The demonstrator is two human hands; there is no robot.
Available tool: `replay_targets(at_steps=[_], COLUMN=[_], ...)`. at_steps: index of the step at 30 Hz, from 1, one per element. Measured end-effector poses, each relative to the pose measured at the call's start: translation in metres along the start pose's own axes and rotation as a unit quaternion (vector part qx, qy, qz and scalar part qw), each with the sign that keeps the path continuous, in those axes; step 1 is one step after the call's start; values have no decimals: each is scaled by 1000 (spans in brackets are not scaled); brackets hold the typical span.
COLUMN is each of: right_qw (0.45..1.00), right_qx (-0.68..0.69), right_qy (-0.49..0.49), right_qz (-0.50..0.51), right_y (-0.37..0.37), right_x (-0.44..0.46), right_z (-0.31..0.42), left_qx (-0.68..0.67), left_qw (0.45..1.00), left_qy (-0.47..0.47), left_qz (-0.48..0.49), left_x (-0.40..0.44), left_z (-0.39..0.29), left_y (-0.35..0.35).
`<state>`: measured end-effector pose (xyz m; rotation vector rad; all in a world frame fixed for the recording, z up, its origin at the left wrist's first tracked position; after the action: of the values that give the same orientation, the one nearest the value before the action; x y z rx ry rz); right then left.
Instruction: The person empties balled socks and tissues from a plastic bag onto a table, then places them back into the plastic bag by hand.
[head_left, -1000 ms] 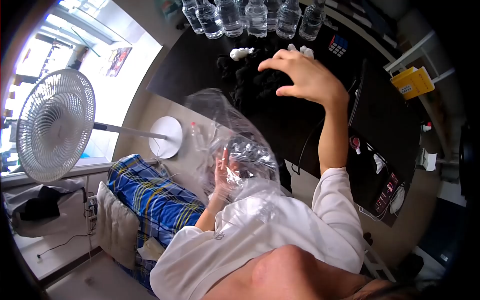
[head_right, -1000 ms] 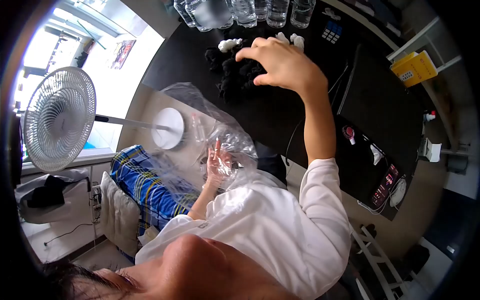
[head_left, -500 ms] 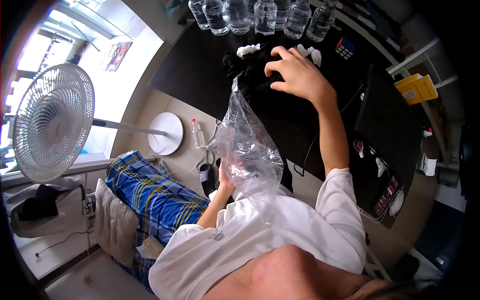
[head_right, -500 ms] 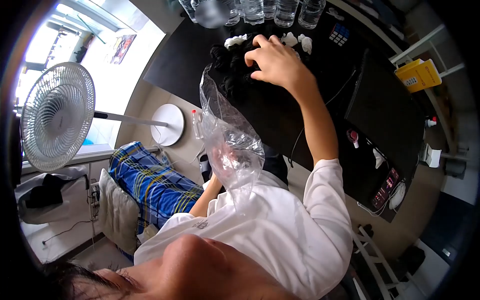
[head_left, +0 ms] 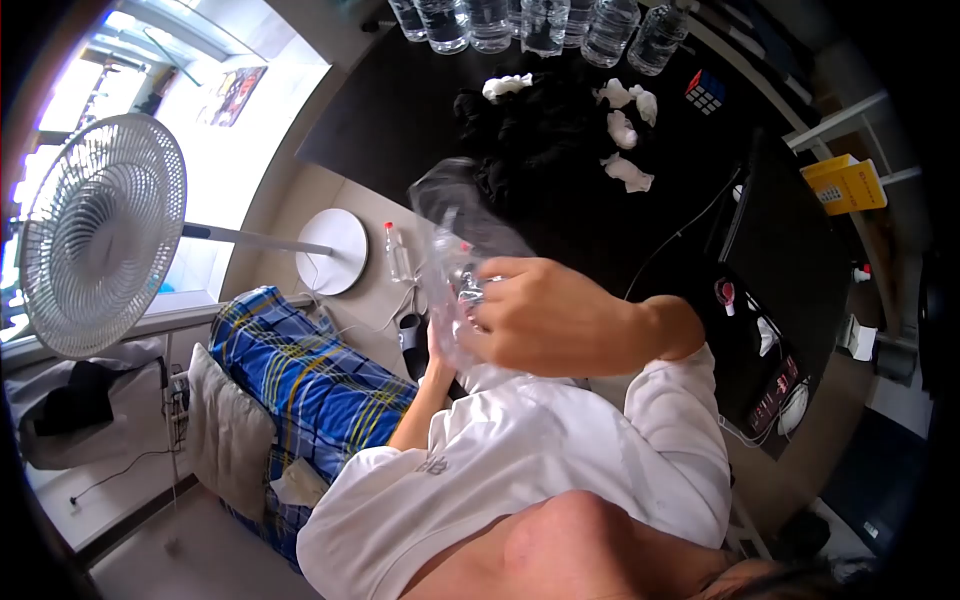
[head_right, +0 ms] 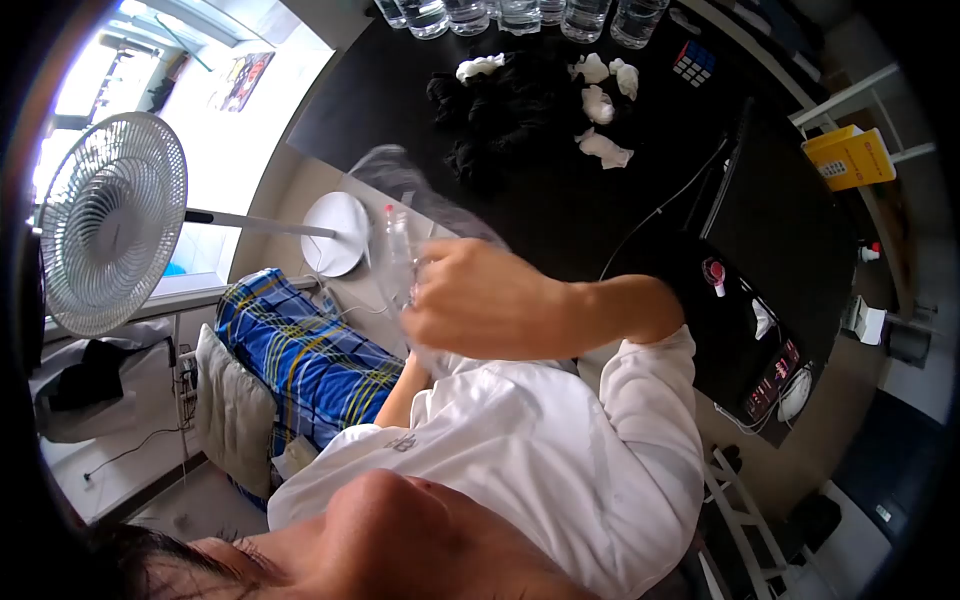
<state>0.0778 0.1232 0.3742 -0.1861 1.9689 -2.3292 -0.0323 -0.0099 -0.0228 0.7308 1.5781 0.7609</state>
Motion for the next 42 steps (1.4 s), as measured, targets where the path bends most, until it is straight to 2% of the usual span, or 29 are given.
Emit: replay_targets(at_steps=[1, 2, 3, 5, 6, 7, 9, 10, 11, 13, 14, 15, 17, 18, 19, 21, 23, 24, 25, 27, 28, 30, 33, 35, 36, 37, 39, 41, 42], right_qw=[1000, 988, 950, 950, 948, 948, 982, 975, 975, 964, 944, 945, 979, 972, 972, 973, 966, 959, 959, 958, 962, 962, 969, 961, 989, 988, 955, 967, 973], right_qx=[1, 12, 22, -4, -31, -30, 62, 82, 83, 56, 84, 84, 37, 29, 28, 21, 29, 39, 40, 77, 3, 22, 55, 100, 21, 20, 131, 127, 119], right_qy=[-3, 132, 265, 284, 303, 303, 164, 151, 150, 175, 196, 194, 179, 181, 184, 176, 194, 212, 213, 240, 244, 228, 183, 166, 116, 121, 165, 198, 199], right_qz=[0, 83, 166, 131, 94, 97, 69, 143, 144, 190, 250, 250, 89, 149, 143, 146, 166, 184, 185, 138, 124, 149, 159, 197, 88, 90, 211, 93, 4], right_y=[-1, 6, 14, 15, 13, 13, 11, 28, 33, 43, 50, 55, 51, 51, 51, 45, 42, 43, 49, 61, 43, 29, 27, 25, 24, 22, 7, -15, -25], right_x=[-3, -7, -17, -22, -26, -32, -35, -31, -24, -6, 6, 6, 10, 17, 17, 19, 16, 12, 6, -7, 1, 8, 7, 2, -2, -9, -14, -32, -43], right_z=[3, -8, -18, -27, -33, -38, -37, -41, -43, -45, -48, -50, -54, -58, -58, -55, -56, -57, -57, -60, -56, -49, -40, -34, -32, -36, -43, -53, -61], left_qx=[5, 9, -12, 24, 22, 18, 13, 18, 25, 45, 66, 65, 64, 93, 123, 130, 304, 399, 420, 522, 522, 674, 672, 717, 737, 715, 671, 584, 584], left_qw=[1000, 999, 1000, 990, 990, 990, 989, 980, 969, 964, 958, 956, 953, 945, 935, 939, 940, 896, 873, 775, 775, 528, 519, 534, 513, 526, 547, 599, 607], left_qy=[5, 17, -12, -42, -42, -37, -30, -31, -32, -34, -37, -36, -34, -45, -56, -61, 99, 190, 232, 338, 337, 467, 477, 429, 425, 443, 479, 506, 500], left_qz=[-13, -27, 5, 130, 129, 138, 146, 194, 242, 259, 276, 285, 293, 310, 327, 313, 121, 54, 82, 113, 111, 221, 226, 129, 117, 126, 147, 209, 203], left_x=[-1, -2, 1, 6, 6, 5, -6, -16, -24, -26, -27, -28, -27, -20, -13, -11, -4, -9, -17, -44, -51, -79, -80, -67, -61, -58, -58, -59, -65], left_z=[0, 0, 1, 0, 0, -1, -2, -2, -2, -4, -5, -4, -6, -10, -14, -25, -49, -67, -79, -98, -101, -95, -71, -71, -71, -69, -62, -65, -69], left_y=[-1, -1, -9, -7, -7, -7, 14, 30, 43, 46, 48, 48, 40, 23, 9, 8, -5, 3, 19, 78, 101, 152, 175, 156, 152, 148, 151, 146, 149])
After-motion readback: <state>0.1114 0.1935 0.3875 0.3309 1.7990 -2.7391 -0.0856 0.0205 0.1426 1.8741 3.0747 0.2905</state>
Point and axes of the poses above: each hand's wrist, its own x-axis towards the middle knuckle, its own y-axis out of the palm, z = x × y, the point moved 5 cm from there along x, towards the middle knuckle, and after that the axes turned 2 degrees about y, right-handed, at the moved point
